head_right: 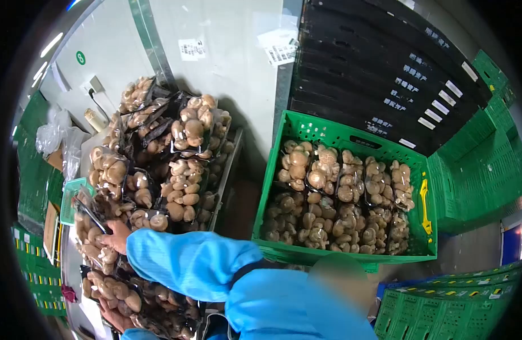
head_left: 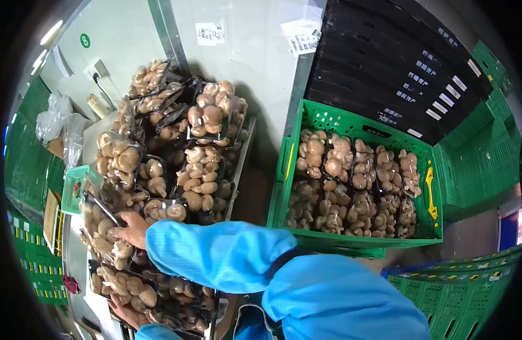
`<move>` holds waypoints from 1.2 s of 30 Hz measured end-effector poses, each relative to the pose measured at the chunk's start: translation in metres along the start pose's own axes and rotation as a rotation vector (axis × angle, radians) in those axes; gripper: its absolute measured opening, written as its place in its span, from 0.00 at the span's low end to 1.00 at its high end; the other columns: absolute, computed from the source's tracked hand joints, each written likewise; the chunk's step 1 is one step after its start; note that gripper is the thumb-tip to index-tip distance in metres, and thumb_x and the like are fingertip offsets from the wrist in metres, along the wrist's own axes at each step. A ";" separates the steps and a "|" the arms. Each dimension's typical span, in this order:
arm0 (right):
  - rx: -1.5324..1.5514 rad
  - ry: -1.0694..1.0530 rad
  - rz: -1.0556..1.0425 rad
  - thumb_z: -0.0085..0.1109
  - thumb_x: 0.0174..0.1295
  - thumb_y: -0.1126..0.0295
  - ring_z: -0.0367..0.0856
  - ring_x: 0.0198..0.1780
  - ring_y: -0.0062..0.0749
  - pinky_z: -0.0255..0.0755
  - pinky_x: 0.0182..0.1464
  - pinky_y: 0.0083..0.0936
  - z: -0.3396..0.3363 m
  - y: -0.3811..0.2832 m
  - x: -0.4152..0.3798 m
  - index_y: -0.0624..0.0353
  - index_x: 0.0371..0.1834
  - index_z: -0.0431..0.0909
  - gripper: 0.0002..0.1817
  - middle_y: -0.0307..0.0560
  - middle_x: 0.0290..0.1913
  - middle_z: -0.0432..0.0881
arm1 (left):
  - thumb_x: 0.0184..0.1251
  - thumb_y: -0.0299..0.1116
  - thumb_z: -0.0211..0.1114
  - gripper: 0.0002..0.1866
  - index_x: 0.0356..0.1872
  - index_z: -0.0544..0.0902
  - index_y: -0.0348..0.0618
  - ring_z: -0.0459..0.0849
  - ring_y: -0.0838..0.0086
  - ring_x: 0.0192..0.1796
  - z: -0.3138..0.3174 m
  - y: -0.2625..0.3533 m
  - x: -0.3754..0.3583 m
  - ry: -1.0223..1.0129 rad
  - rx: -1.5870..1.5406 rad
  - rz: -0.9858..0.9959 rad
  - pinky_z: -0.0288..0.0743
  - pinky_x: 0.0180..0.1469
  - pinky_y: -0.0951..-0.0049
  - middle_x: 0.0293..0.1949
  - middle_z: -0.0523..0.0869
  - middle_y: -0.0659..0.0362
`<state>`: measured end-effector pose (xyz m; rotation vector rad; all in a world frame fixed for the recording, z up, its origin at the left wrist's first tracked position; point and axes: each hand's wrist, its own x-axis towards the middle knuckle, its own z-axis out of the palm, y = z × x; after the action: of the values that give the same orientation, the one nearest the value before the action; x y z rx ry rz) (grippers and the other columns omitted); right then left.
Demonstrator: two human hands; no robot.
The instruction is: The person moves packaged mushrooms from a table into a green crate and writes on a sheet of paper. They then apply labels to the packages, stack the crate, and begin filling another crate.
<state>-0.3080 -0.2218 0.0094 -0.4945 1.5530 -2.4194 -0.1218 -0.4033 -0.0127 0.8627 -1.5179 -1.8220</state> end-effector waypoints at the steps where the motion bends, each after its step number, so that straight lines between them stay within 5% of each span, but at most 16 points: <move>1: 0.183 -0.076 0.151 0.62 0.56 0.70 0.80 0.34 0.26 0.74 0.42 0.26 -0.019 -0.042 -0.018 0.67 0.50 0.75 0.19 0.47 0.36 0.83 | 0.68 0.49 0.54 0.28 0.63 0.66 0.43 0.76 0.63 0.55 -0.001 0.002 0.001 -0.003 0.010 -0.005 0.75 0.55 0.64 0.57 0.73 0.53; 5: 0.006 0.030 0.063 0.60 0.56 0.65 0.75 0.54 0.41 0.68 0.58 0.32 -0.128 -0.141 -0.089 0.67 0.67 0.59 0.36 0.54 0.56 0.74 | 0.69 0.51 0.51 0.30 0.65 0.64 0.44 0.75 0.64 0.57 0.025 0.039 -0.022 -0.022 -0.155 -0.027 0.71 0.57 0.59 0.57 0.73 0.55; 6: -0.071 0.120 0.134 0.61 0.55 0.66 0.74 0.56 0.36 0.68 0.58 0.30 -0.161 -0.186 -0.123 0.67 0.60 0.67 0.29 0.56 0.55 0.75 | 0.69 0.53 0.50 0.31 0.65 0.64 0.43 0.74 0.64 0.57 0.040 0.050 -0.031 -0.118 -0.168 -0.014 0.71 0.57 0.60 0.57 0.73 0.54; 9: 0.181 0.349 0.160 0.53 0.64 0.71 0.74 0.57 0.40 0.70 0.60 0.41 -0.254 -0.217 -0.227 0.61 0.67 0.57 0.28 0.51 0.62 0.69 | 0.69 0.54 0.48 0.31 0.65 0.64 0.42 0.75 0.64 0.57 0.090 0.067 -0.055 -0.369 -0.208 -0.011 0.72 0.57 0.61 0.56 0.74 0.54; 12: 0.163 0.600 0.260 0.51 0.65 0.74 0.73 0.58 0.38 0.71 0.59 0.41 -0.317 -0.212 -0.309 0.58 0.66 0.58 0.26 0.47 0.60 0.71 | 0.70 0.51 0.48 0.28 0.63 0.66 0.42 0.75 0.64 0.56 0.156 0.066 -0.082 -0.615 -0.273 -0.110 0.72 0.57 0.62 0.56 0.74 0.54; 17: 0.400 0.609 0.429 0.54 0.62 0.79 0.72 0.59 0.37 0.65 0.63 0.39 -0.355 -0.142 -0.332 0.58 0.63 0.61 0.26 0.47 0.58 0.73 | 0.71 0.47 0.48 0.25 0.61 0.68 0.42 0.76 0.65 0.55 0.253 0.035 -0.127 -1.017 -0.362 -0.405 0.73 0.57 0.62 0.55 0.76 0.55; 18: 0.351 0.518 0.446 0.53 0.63 0.78 0.70 0.62 0.36 0.61 0.66 0.41 -0.357 -0.130 -0.328 0.58 0.64 0.61 0.25 0.46 0.60 0.72 | 0.72 0.49 0.45 0.31 0.68 0.58 0.38 0.77 0.66 0.52 0.275 0.035 -0.161 -1.068 -0.331 -0.260 0.75 0.53 0.67 0.56 0.73 0.49; 19: 0.308 0.543 0.523 0.57 0.61 0.75 0.71 0.61 0.35 0.62 0.65 0.37 -0.351 -0.125 -0.322 0.61 0.64 0.61 0.27 0.45 0.59 0.73 | 0.71 0.48 0.48 0.32 0.69 0.57 0.39 0.77 0.67 0.50 0.292 0.036 -0.176 -1.157 -0.329 -0.482 0.77 0.49 0.70 0.56 0.73 0.49; 20: 0.036 0.598 0.637 0.65 0.57 0.66 0.73 0.57 0.34 0.66 0.61 0.33 -0.377 -0.078 -0.330 0.58 0.64 0.60 0.33 0.46 0.57 0.74 | 0.70 0.48 0.52 0.30 0.65 0.63 0.40 0.80 0.68 0.47 0.312 0.038 -0.186 -1.312 -0.279 -0.428 0.79 0.45 0.70 0.52 0.76 0.51; 21: -0.068 0.498 0.751 0.62 0.59 0.68 0.70 0.60 0.29 0.64 0.62 0.28 -0.347 -0.112 -0.313 0.56 0.68 0.58 0.34 0.44 0.57 0.75 | 0.69 0.50 0.52 0.28 0.58 0.69 0.36 0.83 0.67 0.44 0.330 0.029 -0.203 -1.421 -0.614 -0.851 0.80 0.48 0.69 0.45 0.82 0.50; 23: -0.420 0.218 0.659 0.64 0.57 0.60 0.74 0.44 0.27 0.70 0.44 0.26 -0.376 -0.068 -0.315 0.57 0.64 0.62 0.33 0.44 0.48 0.78 | 0.66 0.42 0.59 0.24 0.56 0.70 0.35 0.83 0.70 0.44 0.354 0.013 -0.230 -1.225 -0.385 -0.668 0.80 0.47 0.70 0.45 0.81 0.52; 29: -0.469 0.160 0.559 0.62 0.59 0.61 0.74 0.43 0.25 0.68 0.45 0.24 -0.389 -0.074 -0.318 0.56 0.58 0.71 0.25 0.43 0.45 0.79 | 0.58 0.31 0.69 0.23 0.51 0.69 0.34 0.82 0.72 0.43 0.399 -0.015 -0.308 -1.281 -0.184 -0.622 0.78 0.46 0.70 0.44 0.80 0.54; 31: -0.404 0.164 0.546 0.62 0.59 0.60 0.74 0.43 0.25 0.68 0.46 0.24 -0.396 -0.055 -0.320 0.56 0.57 0.72 0.24 0.43 0.45 0.79 | 0.59 0.32 0.69 0.25 0.53 0.68 0.34 0.82 0.72 0.43 0.406 -0.019 -0.312 -1.312 -0.213 -0.612 0.79 0.45 0.70 0.44 0.80 0.53; 33: -0.295 0.187 0.535 0.61 0.59 0.60 0.74 0.43 0.24 0.68 0.46 0.24 -0.407 -0.033 -0.324 0.56 0.56 0.73 0.22 0.43 0.45 0.79 | 0.65 0.43 0.61 0.25 0.58 0.70 0.37 0.80 0.67 0.52 0.413 -0.025 -0.304 -1.354 -0.191 -0.560 0.75 0.56 0.64 0.51 0.80 0.53; 35: -0.140 0.257 0.526 0.61 0.60 0.60 0.74 0.43 0.24 0.67 0.46 0.23 -0.416 -0.013 -0.329 0.56 0.55 0.75 0.21 0.43 0.44 0.79 | 0.68 0.49 0.55 0.28 0.61 0.69 0.40 0.79 0.61 0.55 0.421 -0.021 -0.295 -1.452 -0.247 -0.704 0.73 0.59 0.57 0.56 0.78 0.50; 36: -0.335 0.170 0.546 0.59 0.60 0.60 0.75 0.43 0.27 0.67 0.47 0.24 -0.412 -0.031 -0.328 0.57 0.53 0.76 0.20 0.43 0.44 0.80 | 0.69 0.49 0.54 0.27 0.61 0.69 0.40 0.79 0.61 0.55 0.423 -0.015 -0.298 -1.435 -0.296 -0.793 0.73 0.59 0.57 0.55 0.78 0.50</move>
<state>-0.1696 0.2536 -0.1722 0.0887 1.8742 -1.8367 -0.2797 0.0848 0.0574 -0.2397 -1.5550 -3.5452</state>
